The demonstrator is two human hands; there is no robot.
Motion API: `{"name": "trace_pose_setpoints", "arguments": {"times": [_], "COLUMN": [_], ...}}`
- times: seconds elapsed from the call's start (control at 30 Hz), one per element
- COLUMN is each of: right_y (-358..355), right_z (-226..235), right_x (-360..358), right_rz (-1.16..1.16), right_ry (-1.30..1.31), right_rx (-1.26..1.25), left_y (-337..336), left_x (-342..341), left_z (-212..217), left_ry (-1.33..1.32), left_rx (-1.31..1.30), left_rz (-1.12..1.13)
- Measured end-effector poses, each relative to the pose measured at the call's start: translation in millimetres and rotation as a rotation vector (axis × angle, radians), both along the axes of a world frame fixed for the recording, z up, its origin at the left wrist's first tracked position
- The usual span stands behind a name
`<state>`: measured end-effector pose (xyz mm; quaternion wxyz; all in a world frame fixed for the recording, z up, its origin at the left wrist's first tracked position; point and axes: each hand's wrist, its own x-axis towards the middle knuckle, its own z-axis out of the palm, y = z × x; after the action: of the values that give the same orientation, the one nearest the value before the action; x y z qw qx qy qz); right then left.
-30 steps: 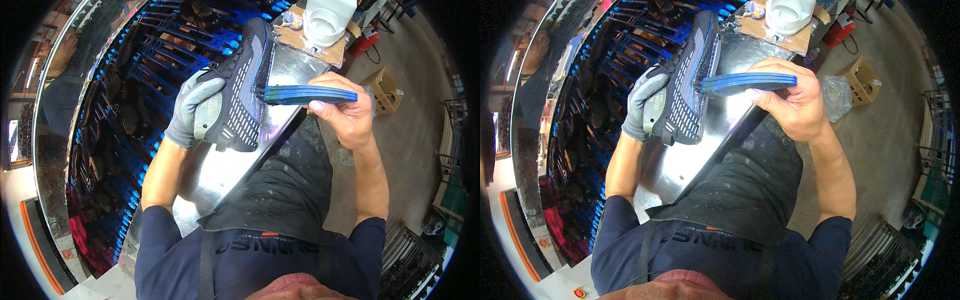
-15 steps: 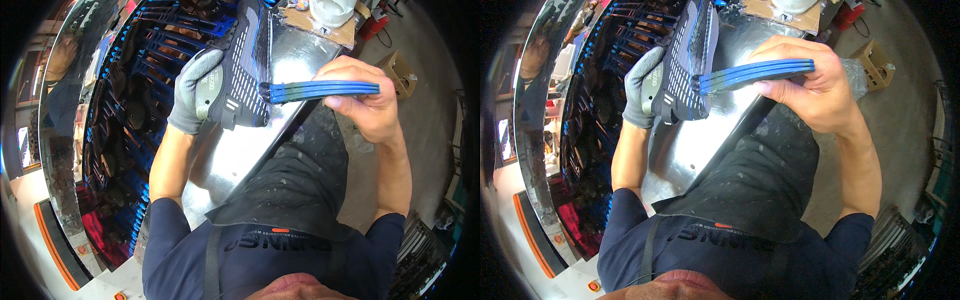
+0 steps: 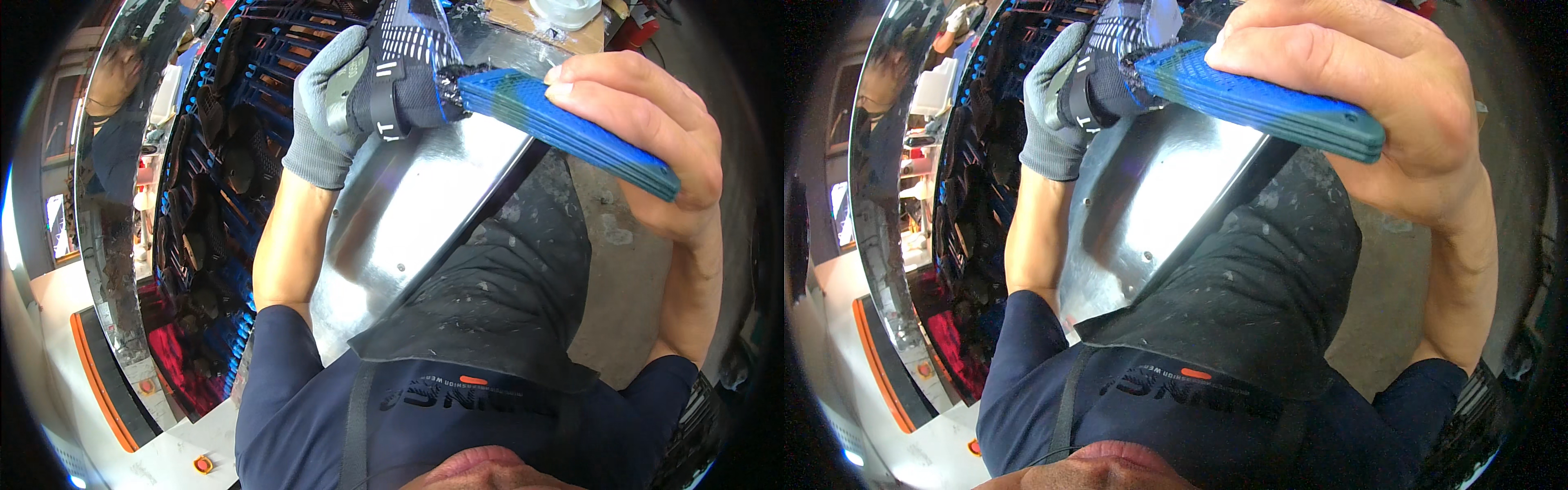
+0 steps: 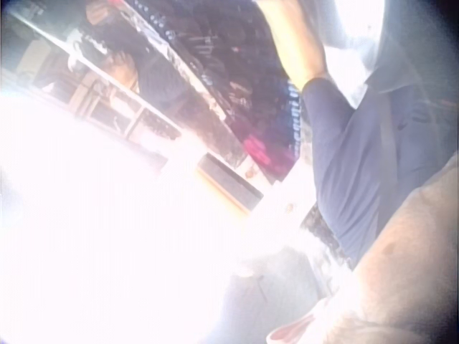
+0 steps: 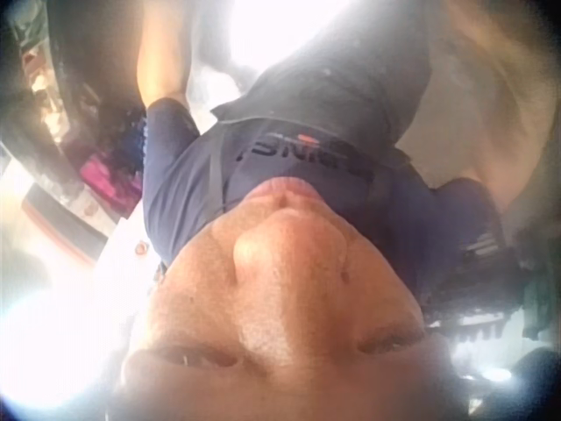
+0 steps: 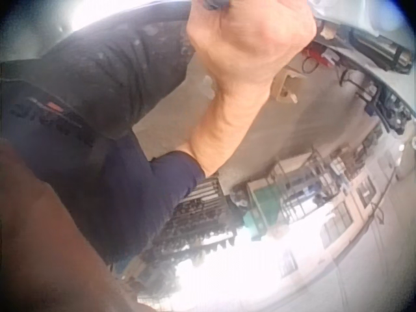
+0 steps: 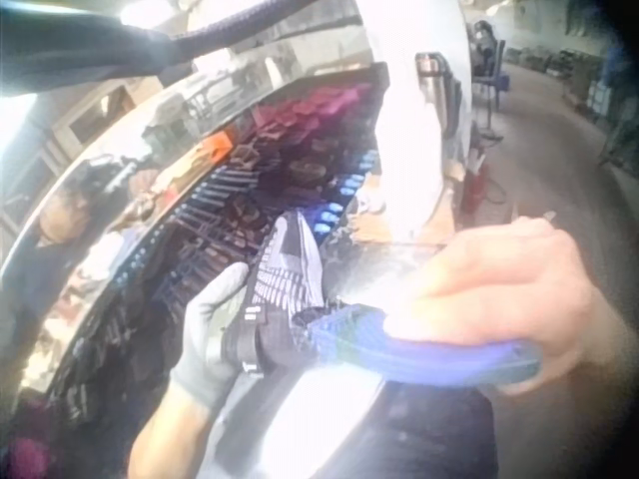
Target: The person uses a blue brush to scrub the upper and sole of a black athletic shoe. They repeatedly dip the brush into a white liquid from a bottle and continue scrubbing different areas of the shoe on a metal workbench.
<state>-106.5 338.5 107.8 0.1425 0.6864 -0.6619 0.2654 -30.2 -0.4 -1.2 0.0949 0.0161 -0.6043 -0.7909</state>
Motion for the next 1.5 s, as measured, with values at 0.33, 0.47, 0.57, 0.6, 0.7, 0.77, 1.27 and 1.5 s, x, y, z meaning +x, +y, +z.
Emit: {"name": "trace_pose_setpoints", "arguments": {"times": [0.33,0.47,0.57,0.6,0.7,0.77,1.27,1.5], "right_y": [-8,-6,-8,-8,-8,-8,-9,-53], "right_z": [0,-2,-7,-9,-9,-10,-36,-106], "right_x": [-1,3,4,4,4,5,-12,30], "right_rz": [0.027,-0.010,-0.014,-0.014,-0.018,-0.021,-0.031,-0.295], "right_ry": [0.361,0.485,0.529,0.541,0.577,0.586,0.352,-1.018], "right_rx": [-0.006,-0.012,-0.024,-0.028,-0.033,-0.041,-0.018,-0.597], "left_y": [0,-2,-6,-6,-7,-7,-11,-5], "left_x": [-7,0,3,5,8,10,28,40], "left_z": [4,9,10,10,12,13,7,-64], "left_ry": [0.027,0.176,0.291,0.322,0.399,0.440,0.499,0.237], "left_rx": [0.189,-0.441,-0.808,-0.890,-1.063,-1.139,-1.296,-1.022], "left_rz": [-0.091,0.068,0.145,0.163,0.205,0.223,0.293,0.477]}}
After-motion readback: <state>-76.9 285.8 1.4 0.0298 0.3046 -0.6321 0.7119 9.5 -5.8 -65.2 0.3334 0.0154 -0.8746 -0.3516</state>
